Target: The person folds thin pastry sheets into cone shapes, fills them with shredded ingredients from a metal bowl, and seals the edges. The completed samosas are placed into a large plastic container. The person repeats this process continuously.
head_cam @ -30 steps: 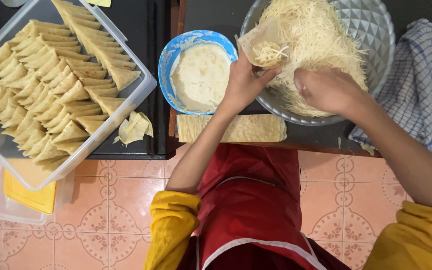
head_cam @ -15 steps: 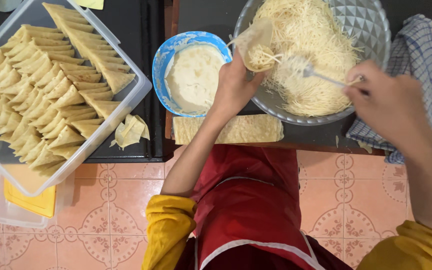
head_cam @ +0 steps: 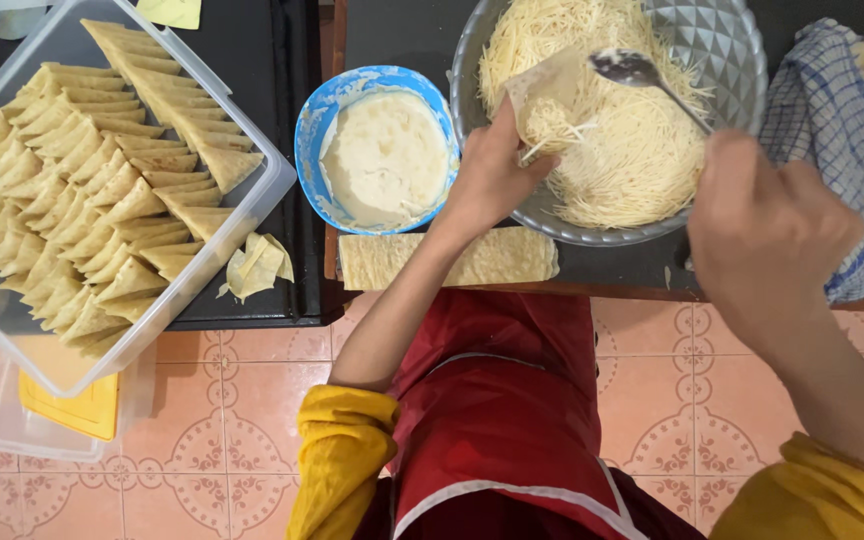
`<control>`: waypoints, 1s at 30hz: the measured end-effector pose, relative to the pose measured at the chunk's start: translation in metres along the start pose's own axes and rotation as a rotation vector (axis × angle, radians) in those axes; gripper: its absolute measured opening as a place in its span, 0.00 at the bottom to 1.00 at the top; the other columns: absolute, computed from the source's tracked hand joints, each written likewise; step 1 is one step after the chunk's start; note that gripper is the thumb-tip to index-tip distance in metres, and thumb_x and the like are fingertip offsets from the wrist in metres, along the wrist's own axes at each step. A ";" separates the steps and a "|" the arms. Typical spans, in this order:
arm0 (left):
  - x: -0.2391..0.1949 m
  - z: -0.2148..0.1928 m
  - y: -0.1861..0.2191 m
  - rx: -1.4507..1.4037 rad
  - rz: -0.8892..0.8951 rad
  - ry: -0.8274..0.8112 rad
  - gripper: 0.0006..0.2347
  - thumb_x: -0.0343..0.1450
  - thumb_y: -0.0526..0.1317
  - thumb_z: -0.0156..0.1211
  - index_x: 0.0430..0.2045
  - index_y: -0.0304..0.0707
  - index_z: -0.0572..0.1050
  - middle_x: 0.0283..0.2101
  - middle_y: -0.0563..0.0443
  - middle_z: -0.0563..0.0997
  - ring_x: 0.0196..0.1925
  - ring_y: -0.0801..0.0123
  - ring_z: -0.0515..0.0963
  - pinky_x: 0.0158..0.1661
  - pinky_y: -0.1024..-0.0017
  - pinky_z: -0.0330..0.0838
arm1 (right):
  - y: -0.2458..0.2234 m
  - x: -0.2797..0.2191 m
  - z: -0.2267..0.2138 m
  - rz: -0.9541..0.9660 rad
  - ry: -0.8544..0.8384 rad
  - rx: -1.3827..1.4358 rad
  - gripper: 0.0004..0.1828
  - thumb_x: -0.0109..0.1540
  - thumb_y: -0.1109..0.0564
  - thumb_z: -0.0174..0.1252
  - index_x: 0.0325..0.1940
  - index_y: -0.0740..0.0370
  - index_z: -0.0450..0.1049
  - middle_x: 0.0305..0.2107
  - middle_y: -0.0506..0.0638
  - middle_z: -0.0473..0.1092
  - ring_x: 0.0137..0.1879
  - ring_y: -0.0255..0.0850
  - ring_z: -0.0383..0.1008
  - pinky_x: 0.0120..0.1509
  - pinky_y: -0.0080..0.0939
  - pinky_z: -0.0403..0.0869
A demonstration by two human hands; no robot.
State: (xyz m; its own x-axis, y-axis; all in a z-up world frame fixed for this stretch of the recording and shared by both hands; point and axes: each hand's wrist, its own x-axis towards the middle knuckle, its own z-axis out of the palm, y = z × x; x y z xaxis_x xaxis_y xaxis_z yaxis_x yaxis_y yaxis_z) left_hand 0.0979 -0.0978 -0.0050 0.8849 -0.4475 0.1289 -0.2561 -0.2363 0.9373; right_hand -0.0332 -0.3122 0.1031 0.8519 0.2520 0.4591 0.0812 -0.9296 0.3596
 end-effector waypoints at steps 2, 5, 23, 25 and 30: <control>0.000 -0.002 0.000 0.007 -0.048 -0.011 0.33 0.65 0.31 0.72 0.65 0.37 0.59 0.48 0.37 0.85 0.50 0.46 0.86 0.51 0.60 0.79 | 0.005 -0.002 0.018 0.040 -0.053 0.122 0.06 0.71 0.62 0.64 0.39 0.60 0.76 0.19 0.46 0.67 0.21 0.35 0.61 0.24 0.37 0.57; -0.001 -0.002 -0.001 -0.101 0.128 0.019 0.31 0.67 0.29 0.73 0.64 0.36 0.62 0.53 0.39 0.84 0.58 0.52 0.84 0.56 0.63 0.79 | -0.002 0.003 0.057 0.028 -0.041 0.426 0.06 0.73 0.58 0.64 0.43 0.62 0.77 0.33 0.51 0.76 0.37 0.40 0.71 0.39 0.37 0.67; -0.001 -0.037 0.103 0.024 0.016 -0.089 0.15 0.72 0.39 0.68 0.53 0.40 0.76 0.39 0.54 0.87 0.39 0.73 0.89 0.40 0.75 0.85 | -0.043 -0.011 0.070 0.721 0.282 2.249 0.19 0.72 0.65 0.55 0.67 0.75 0.66 0.58 0.61 0.72 0.63 0.49 0.78 0.67 0.53 0.80; -0.003 -0.033 0.113 0.130 0.219 0.063 0.11 0.72 0.38 0.70 0.46 0.39 0.80 0.38 0.50 0.85 0.39 0.68 0.86 0.40 0.71 0.81 | -0.040 -0.015 0.068 0.736 0.287 2.252 0.19 0.73 0.65 0.55 0.68 0.76 0.65 0.58 0.62 0.72 0.62 0.49 0.78 0.65 0.52 0.80; 0.006 -0.012 0.114 0.297 0.389 0.213 0.07 0.70 0.38 0.71 0.38 0.39 0.82 0.38 0.51 0.84 0.42 0.58 0.82 0.43 0.64 0.77 | -0.045 -0.021 0.072 0.726 0.320 2.238 0.23 0.74 0.63 0.57 0.71 0.79 0.65 0.57 0.63 0.72 0.60 0.46 0.78 0.67 0.47 0.80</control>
State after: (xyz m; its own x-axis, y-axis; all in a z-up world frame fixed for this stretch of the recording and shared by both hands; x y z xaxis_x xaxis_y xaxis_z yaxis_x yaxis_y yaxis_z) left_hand 0.0783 -0.1172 0.1060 0.7544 -0.3728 0.5403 -0.6525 -0.3358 0.6793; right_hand -0.0173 -0.2949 0.0187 0.9314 -0.3045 0.1993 0.3244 0.4465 -0.8339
